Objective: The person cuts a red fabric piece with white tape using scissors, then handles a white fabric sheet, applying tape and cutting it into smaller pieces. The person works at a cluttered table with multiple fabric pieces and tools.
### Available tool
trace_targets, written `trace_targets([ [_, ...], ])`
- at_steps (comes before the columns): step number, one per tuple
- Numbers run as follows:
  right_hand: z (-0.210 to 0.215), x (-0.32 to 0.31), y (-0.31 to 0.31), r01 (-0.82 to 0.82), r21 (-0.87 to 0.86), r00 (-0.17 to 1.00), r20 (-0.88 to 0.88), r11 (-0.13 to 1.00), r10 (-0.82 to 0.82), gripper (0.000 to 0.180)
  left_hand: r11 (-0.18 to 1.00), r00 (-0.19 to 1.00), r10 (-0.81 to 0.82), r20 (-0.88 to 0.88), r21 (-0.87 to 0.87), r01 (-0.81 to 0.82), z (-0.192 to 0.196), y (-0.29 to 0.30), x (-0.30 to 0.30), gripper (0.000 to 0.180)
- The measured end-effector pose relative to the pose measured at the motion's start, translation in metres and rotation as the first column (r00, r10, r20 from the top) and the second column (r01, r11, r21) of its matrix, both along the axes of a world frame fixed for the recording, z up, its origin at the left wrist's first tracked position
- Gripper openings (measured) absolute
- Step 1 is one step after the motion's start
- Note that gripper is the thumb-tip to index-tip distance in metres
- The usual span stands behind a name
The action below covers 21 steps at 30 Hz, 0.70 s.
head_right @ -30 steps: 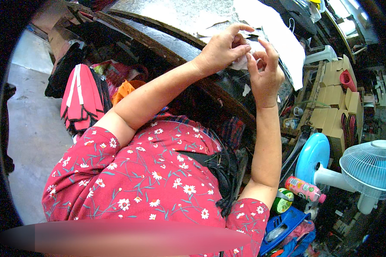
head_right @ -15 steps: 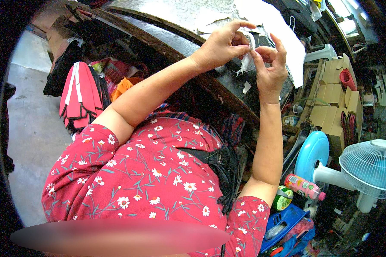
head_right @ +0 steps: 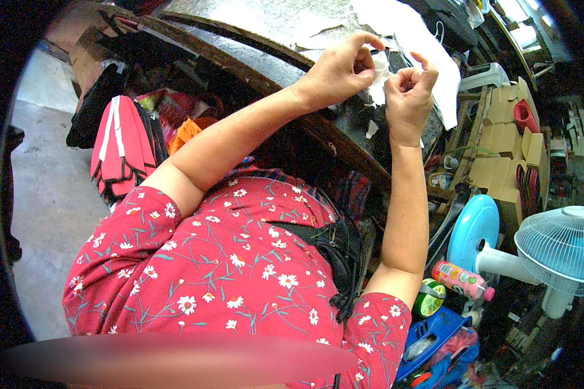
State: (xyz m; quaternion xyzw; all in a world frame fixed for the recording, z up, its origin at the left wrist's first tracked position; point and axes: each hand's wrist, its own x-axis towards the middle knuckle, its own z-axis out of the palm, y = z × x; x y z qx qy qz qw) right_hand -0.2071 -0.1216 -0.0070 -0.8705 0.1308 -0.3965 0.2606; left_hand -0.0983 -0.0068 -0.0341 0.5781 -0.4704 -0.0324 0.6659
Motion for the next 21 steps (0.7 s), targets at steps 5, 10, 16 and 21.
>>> trace_targets([
  [5,-0.001,-0.001,-0.005,-0.193,0.252,0.978,0.129,0.948,0.165,0.047,0.999,0.999,0.016,-0.037,-0.037,-0.017,0.0,0.0,0.001,0.041],
  [10,-0.004,-0.004,-0.011,-0.32,0.081,0.938,0.168,0.944,0.304,0.048,0.999,0.999,0.026,-0.019,-0.033,-0.027,-0.002,-0.001,0.003,0.043],
  [16,-0.004,-0.002,-0.014,-0.321,0.267,0.945,0.034,0.909,0.324,0.041,0.998,1.0,0.005,0.012,-0.063,-0.004,-0.002,-0.002,0.004,0.042],
  [21,-0.003,-0.003,-0.01,-0.367,0.257,0.929,0.162,0.894,0.334,0.045,0.995,0.993,0.1,0.07,0.023,-0.102,0.0,-0.003,0.003,0.03],
])
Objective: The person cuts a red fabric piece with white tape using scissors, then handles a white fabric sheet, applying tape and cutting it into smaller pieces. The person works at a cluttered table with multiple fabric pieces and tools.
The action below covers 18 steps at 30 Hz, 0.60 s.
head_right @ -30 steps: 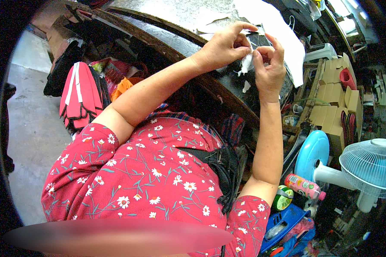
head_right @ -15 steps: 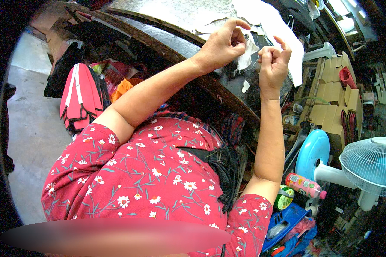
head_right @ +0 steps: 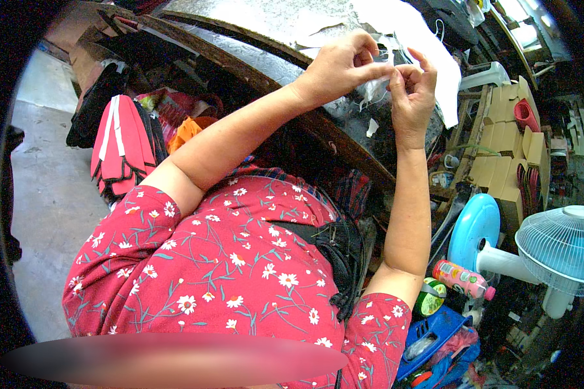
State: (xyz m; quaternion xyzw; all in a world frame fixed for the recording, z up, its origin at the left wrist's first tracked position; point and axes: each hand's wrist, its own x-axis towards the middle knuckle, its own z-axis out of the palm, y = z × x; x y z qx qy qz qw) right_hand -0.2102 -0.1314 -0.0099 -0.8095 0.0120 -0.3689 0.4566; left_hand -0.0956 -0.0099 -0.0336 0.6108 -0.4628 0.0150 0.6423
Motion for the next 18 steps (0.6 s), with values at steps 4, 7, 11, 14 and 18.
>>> trace_targets([
  [4,-0.002,0.0,0.003,0.034,-0.062,0.999,0.003,0.998,-0.034,0.045,0.991,0.971,0.076,0.226,0.094,-0.1,0.0,-0.002,0.0,0.034],
  [7,-0.002,0.001,-0.001,0.209,-0.202,0.972,-0.066,0.957,-0.226,0.043,0.995,0.987,0.065,0.145,0.061,-0.074,-0.001,-0.001,0.0,0.031],
  [11,0.0,0.009,-0.019,0.406,-0.016,0.907,-0.111,0.914,-0.405,0.044,1.0,1.0,-0.024,-0.021,-0.004,0.024,0.0,0.003,0.002,0.026],
  [14,-0.006,0.01,-0.025,0.328,-0.001,0.938,-0.122,0.945,-0.325,0.042,0.999,0.993,-0.022,-0.116,-0.031,0.019,0.0,0.006,-0.002,0.027],
  [18,-0.004,0.004,-0.025,0.175,0.279,0.985,-0.061,0.944,-0.164,0.037,0.996,0.964,-0.077,-0.256,-0.058,0.064,0.003,0.009,0.0,0.028],
])
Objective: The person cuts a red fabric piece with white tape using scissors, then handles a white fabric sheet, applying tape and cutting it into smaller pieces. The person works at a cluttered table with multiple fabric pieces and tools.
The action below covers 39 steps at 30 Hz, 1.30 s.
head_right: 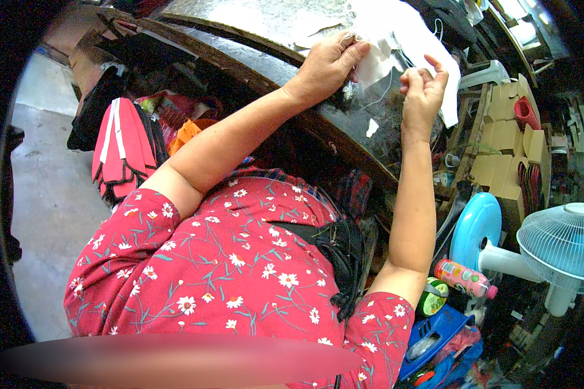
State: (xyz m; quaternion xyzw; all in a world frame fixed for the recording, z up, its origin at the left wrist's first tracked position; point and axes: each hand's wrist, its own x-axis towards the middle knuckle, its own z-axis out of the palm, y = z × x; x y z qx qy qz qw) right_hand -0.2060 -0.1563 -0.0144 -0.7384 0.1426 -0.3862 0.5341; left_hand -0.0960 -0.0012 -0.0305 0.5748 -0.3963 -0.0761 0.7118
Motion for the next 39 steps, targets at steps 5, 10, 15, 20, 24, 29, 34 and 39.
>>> trace_targets([
  [5,0.009,-0.004,0.01,0.193,-0.201,0.966,0.209,0.96,-0.15,0.041,1.0,0.982,-0.009,0.189,0.02,0.006,0.0,-0.002,0.0,0.028],
  [10,0.004,-0.006,0.029,0.18,-0.728,0.971,0.24,0.662,0.0,0.051,0.998,0.975,-0.053,0.214,0.055,0.043,-0.003,-0.002,-0.001,0.024],
  [15,0.006,-0.002,0.033,0.188,-0.774,0.981,0.184,0.605,-0.07,0.053,0.997,0.981,-0.077,0.179,-0.01,0.08,-0.004,-0.005,-0.002,0.021],
  [20,0.008,-0.002,0.036,0.189,-0.831,0.98,0.19,0.523,-0.053,0.049,0.999,0.979,-0.04,0.198,0.001,0.04,-0.003,-0.004,-0.002,0.022],
  [24,0.008,-0.004,0.038,0.114,-0.603,0.991,0.12,0.79,-0.052,0.048,0.998,0.958,0.008,0.288,0.049,-0.024,-0.002,-0.003,0.0,0.023],
  [29,0.006,-0.005,0.036,0.034,-0.526,0.998,0.069,0.85,0.003,0.047,0.994,0.936,0.007,0.352,0.102,-0.046,-0.001,-0.003,-0.001,0.023],
  [34,0.001,0.004,0.017,0.197,-0.421,0.979,0.042,0.886,-0.198,0.043,0.989,0.966,-0.057,0.251,0.149,0.02,0.002,0.001,-0.005,0.023],
  [39,-0.004,0.007,0.001,0.044,-0.123,0.999,0.005,0.991,-0.043,0.04,0.989,0.971,-0.039,0.235,0.151,0.003,0.004,0.002,-0.003,0.025],
])
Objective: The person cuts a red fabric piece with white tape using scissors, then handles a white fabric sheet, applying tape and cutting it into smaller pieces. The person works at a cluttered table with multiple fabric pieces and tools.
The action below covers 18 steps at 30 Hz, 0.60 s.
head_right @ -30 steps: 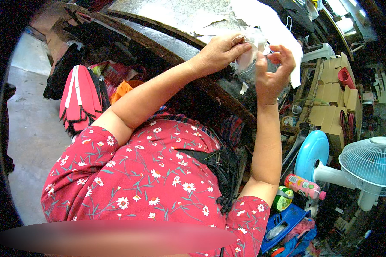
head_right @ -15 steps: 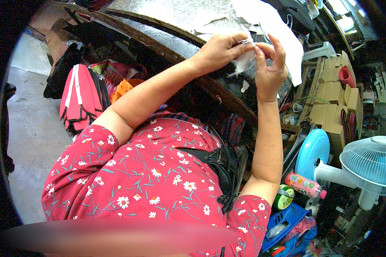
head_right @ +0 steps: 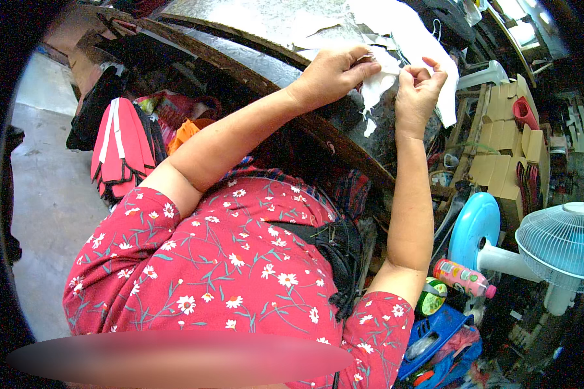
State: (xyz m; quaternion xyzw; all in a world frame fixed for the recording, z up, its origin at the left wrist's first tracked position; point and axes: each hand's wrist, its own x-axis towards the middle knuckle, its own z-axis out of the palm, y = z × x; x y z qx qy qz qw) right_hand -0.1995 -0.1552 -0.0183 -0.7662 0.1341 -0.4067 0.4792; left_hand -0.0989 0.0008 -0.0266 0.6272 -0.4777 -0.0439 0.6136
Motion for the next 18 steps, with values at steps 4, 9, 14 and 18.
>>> trace_targets([
  [4,0.006,-0.006,0.003,-0.174,0.191,0.982,0.112,0.966,0.154,0.041,0.98,0.997,-0.012,-0.079,-0.197,-0.004,-0.002,-0.004,0.002,0.026],
  [9,0.012,-0.012,0.018,-0.388,0.185,0.911,0.223,0.903,0.346,0.07,0.988,0.999,0.037,-0.036,-0.15,-0.042,-0.005,-0.004,0.001,0.025],
  [14,0.012,-0.012,0.017,-0.324,0.173,0.946,0.036,0.93,0.323,0.064,0.979,0.994,0.088,-0.063,-0.179,-0.098,-0.004,-0.003,-0.002,0.023],
  [18,0.012,-0.016,0.005,-0.189,0.279,0.982,0.043,0.942,0.185,0.053,0.923,0.969,0.139,-0.205,-0.327,-0.202,-0.003,-0.001,-0.003,0.021],
])
